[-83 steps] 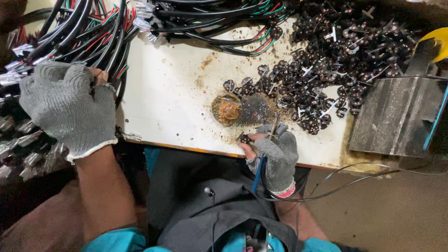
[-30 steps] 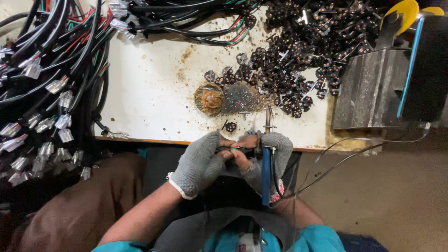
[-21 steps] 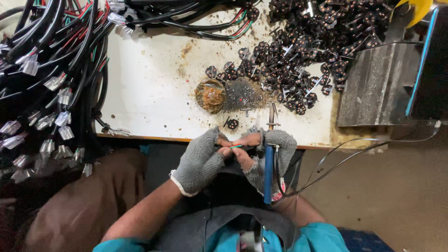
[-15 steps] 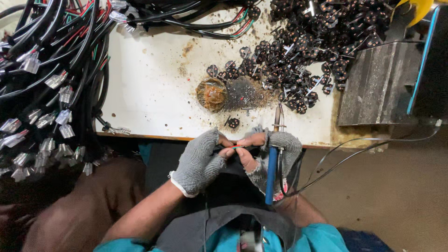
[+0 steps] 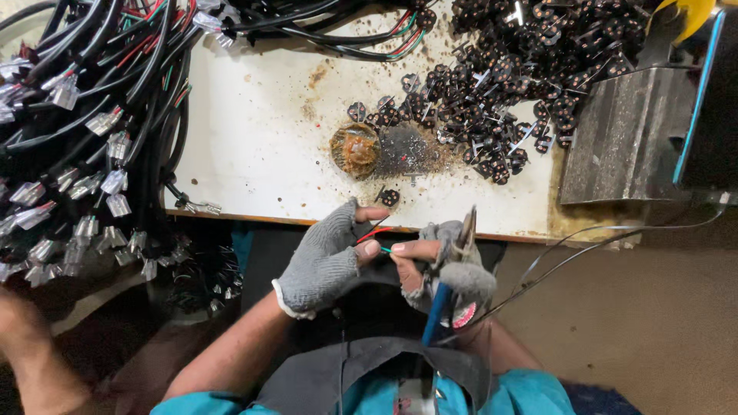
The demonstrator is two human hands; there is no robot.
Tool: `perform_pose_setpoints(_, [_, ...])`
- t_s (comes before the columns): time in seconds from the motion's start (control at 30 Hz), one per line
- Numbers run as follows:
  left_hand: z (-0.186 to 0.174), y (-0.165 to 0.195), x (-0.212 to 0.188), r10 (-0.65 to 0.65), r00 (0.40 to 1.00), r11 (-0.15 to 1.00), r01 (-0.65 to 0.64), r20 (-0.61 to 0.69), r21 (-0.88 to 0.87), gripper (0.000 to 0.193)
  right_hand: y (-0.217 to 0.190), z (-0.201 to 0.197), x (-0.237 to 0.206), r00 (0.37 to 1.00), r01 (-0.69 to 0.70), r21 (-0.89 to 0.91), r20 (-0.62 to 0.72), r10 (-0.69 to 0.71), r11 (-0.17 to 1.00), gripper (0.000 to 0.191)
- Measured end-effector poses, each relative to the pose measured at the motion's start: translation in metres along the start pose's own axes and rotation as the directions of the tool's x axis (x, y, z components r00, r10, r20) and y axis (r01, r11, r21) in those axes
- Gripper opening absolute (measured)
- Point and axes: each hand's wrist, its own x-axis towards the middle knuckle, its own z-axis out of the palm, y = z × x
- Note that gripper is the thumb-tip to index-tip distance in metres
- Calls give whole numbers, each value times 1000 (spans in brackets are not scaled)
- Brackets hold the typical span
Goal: The person solders wires onto connector plugs at a workbench. They hold a connector in one hand, position stripped wire ends into it, and use a soldering iron with solder to attach the wires, dipping the iron in flux and setting finished connectors aside.
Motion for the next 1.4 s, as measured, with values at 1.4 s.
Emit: perform_pose_setpoints(1.4, [-10,-17,16,407,913,717,-304,-23,627,20,40,26,-8,960,-270,263,0,280,926,13])
